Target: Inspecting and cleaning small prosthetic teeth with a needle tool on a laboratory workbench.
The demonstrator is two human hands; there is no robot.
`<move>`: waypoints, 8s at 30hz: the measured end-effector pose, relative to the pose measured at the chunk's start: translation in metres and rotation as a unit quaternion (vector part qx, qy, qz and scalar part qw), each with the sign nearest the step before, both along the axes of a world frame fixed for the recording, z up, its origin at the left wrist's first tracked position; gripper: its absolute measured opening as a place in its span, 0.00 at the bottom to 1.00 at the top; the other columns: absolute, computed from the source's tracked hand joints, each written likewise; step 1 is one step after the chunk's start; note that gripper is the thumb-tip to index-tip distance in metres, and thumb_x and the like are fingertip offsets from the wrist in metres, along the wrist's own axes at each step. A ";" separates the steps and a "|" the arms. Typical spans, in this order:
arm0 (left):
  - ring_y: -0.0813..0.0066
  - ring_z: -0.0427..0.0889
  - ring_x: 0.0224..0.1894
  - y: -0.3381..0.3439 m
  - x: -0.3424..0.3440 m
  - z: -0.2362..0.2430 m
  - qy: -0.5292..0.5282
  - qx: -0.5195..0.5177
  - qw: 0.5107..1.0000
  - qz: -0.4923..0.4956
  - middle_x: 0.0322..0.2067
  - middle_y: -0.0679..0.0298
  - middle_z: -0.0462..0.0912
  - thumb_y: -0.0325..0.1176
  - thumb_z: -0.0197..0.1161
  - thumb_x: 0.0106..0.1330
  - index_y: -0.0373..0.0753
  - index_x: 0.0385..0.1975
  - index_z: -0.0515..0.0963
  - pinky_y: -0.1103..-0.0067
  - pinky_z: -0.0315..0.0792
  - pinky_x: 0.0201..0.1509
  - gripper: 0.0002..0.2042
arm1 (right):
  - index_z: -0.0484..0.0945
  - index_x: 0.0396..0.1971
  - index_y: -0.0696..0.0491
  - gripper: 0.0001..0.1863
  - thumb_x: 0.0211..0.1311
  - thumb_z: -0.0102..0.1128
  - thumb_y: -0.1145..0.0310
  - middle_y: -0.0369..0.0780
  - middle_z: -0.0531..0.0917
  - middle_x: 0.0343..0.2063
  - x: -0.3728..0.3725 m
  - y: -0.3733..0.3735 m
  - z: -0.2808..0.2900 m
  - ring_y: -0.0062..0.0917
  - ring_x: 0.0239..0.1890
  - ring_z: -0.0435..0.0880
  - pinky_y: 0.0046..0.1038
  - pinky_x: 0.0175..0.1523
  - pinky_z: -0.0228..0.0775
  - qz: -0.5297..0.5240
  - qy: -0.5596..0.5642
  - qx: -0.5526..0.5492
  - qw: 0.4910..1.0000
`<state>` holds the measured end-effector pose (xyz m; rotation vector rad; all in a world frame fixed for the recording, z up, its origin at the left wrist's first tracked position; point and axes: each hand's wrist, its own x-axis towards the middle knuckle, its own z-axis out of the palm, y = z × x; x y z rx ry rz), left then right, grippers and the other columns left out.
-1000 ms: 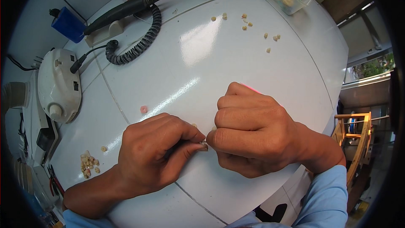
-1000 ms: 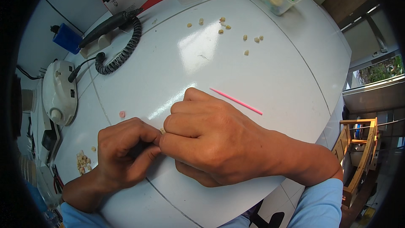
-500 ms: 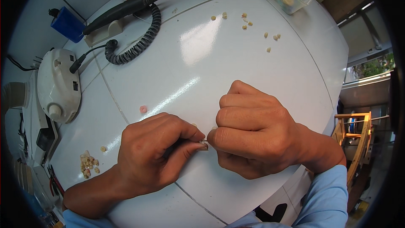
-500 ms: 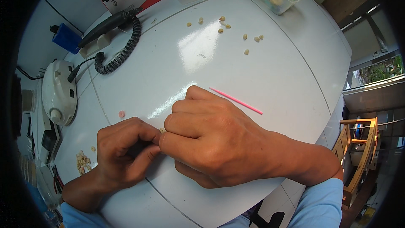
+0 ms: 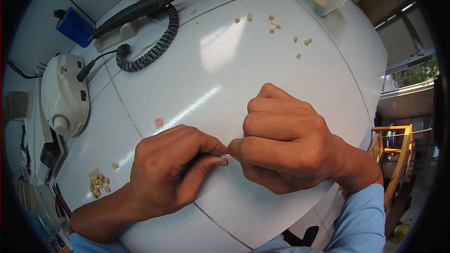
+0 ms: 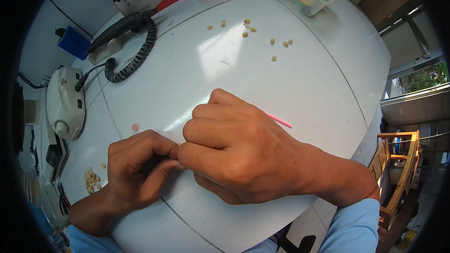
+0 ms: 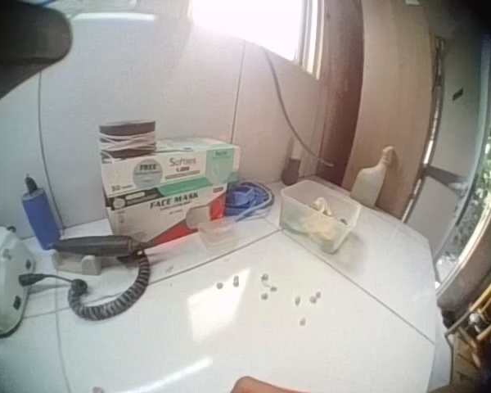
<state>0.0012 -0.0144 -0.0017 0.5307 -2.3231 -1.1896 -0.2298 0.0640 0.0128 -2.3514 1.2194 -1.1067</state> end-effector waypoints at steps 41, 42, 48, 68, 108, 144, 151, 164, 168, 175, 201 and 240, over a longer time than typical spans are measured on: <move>0.80 0.86 0.43 -0.006 0.003 -0.006 0.034 0.068 0.995 0.061 0.42 0.60 0.87 0.14 0.66 0.73 0.28 0.47 0.84 0.83 0.80 0.48 0.07 | 0.89 0.32 0.59 0.05 0.65 0.71 0.73 0.33 0.87 0.23 -0.081 -0.042 -0.017 0.11 0.24 0.75 0.20 0.31 0.66 -0.225 -0.096 -0.026 0.969; 0.79 0.87 0.43 -0.006 0.004 -0.006 0.033 0.058 0.996 0.052 0.42 0.59 0.87 0.14 0.67 0.73 0.29 0.47 0.84 0.82 0.81 0.48 0.07 | 0.89 0.32 0.59 0.05 0.65 0.71 0.73 0.33 0.87 0.23 -0.081 -0.042 -0.017 0.11 0.24 0.75 0.20 0.31 0.66 -0.225 -0.096 -0.026 0.969; 0.75 0.90 0.43 -0.005 0.004 -0.003 0.027 0.028 0.998 0.055 0.41 0.58 0.88 0.11 0.68 0.70 0.29 0.45 0.86 0.80 0.84 0.47 0.09 | 0.89 0.32 0.59 0.06 0.65 0.71 0.72 0.33 0.87 0.23 -0.082 -0.045 -0.016 0.11 0.24 0.74 0.21 0.31 0.66 -0.225 -0.093 -0.025 0.970; 0.61 0.86 0.42 -0.003 0.004 0.002 -0.064 -0.290 0.954 0.040 0.40 0.56 0.87 0.10 0.71 0.49 0.32 0.45 0.88 0.70 0.83 0.43 0.21 | 0.90 0.32 0.60 0.07 0.64 0.71 0.71 0.33 0.86 0.22 -0.083 -0.043 -0.015 0.12 0.23 0.74 0.21 0.32 0.66 -0.236 -0.102 -0.005 0.966; 0.64 0.87 0.41 -0.006 -0.002 -0.002 0.042 -0.114 0.992 0.043 0.34 0.65 0.90 0.20 0.76 0.54 0.40 0.43 0.87 0.71 0.74 0.48 0.16 | 0.88 0.30 0.53 0.09 0.48 0.76 0.79 0.36 0.76 0.30 -0.028 -0.012 0.013 0.28 0.32 0.77 0.31 0.35 0.68 -0.001 -0.041 0.041 0.998; 0.66 0.88 0.39 -0.009 -0.001 -0.002 0.056 -0.047 0.997 0.023 0.35 0.60 0.92 0.17 0.81 0.52 0.35 0.37 0.87 0.74 0.80 0.44 0.14 | 0.92 0.33 0.49 0.11 0.46 0.82 0.73 0.33 0.81 0.27 -0.021 -0.012 -0.003 0.23 0.30 0.80 0.28 0.32 0.68 -0.019 0.027 0.012 0.999; 0.64 0.91 0.39 -0.010 0.000 -0.003 0.068 -0.054 0.996 0.002 0.35 0.57 0.92 0.15 0.78 0.51 0.35 0.36 0.87 0.73 0.82 0.45 0.14 | 0.92 0.32 0.49 0.10 0.46 0.81 0.74 0.33 0.81 0.26 -0.019 -0.010 0.002 0.23 0.28 0.79 0.29 0.32 0.67 -0.014 0.022 0.021 0.999; 0.66 0.92 0.38 -0.008 0.000 -0.004 0.069 -0.042 0.997 0.007 0.35 0.55 0.92 0.12 0.75 0.51 0.33 0.36 0.87 0.76 0.84 0.42 0.14 | 0.91 0.33 0.53 0.14 0.42 0.77 0.80 0.34 0.77 0.23 -0.018 -0.007 0.004 0.26 0.26 0.77 0.31 0.30 0.66 0.012 -0.014 0.060 0.998; 0.66 0.91 0.37 -0.009 -0.001 -0.002 0.070 -0.049 0.996 -0.006 0.34 0.55 0.92 0.12 0.74 0.51 0.33 0.37 0.87 0.76 0.83 0.42 0.13 | 0.91 0.33 0.55 0.14 0.42 0.75 0.81 0.35 0.74 0.22 -0.019 -0.007 0.009 0.28 0.26 0.77 0.33 0.30 0.67 0.016 -0.005 0.082 0.997; 0.67 0.91 0.36 -0.008 -0.001 -0.002 0.078 -0.033 0.996 0.000 0.33 0.56 0.91 0.14 0.77 0.52 0.33 0.37 0.87 0.76 0.82 0.40 0.13 | 0.90 0.33 0.55 0.13 0.43 0.76 0.82 0.35 0.74 0.23 -0.014 -0.004 -0.001 0.27 0.26 0.76 0.33 0.30 0.67 0.007 -0.022 0.069 0.997; 0.69 0.90 0.37 -0.003 -0.001 0.000 0.053 -0.025 0.998 0.013 0.33 0.61 0.91 0.16 0.77 0.51 0.35 0.35 0.85 0.74 0.78 0.44 0.13 | 0.81 0.31 0.53 0.10 0.54 0.75 0.79 0.37 0.69 0.25 -0.015 -0.005 0.007 0.32 0.28 0.74 0.36 0.32 0.65 0.013 0.014 0.117 0.993; 0.66 0.92 0.37 -0.005 -0.001 -0.004 0.088 0.000 0.996 -0.006 0.34 0.56 0.92 0.15 0.75 0.56 0.32 0.40 0.86 0.74 0.80 0.44 0.13 | 0.82 0.31 0.53 0.10 0.53 0.78 0.78 0.37 0.76 0.27 -0.014 -0.006 -0.001 0.30 0.28 0.79 0.34 0.30 0.70 -0.020 -0.013 0.062 0.998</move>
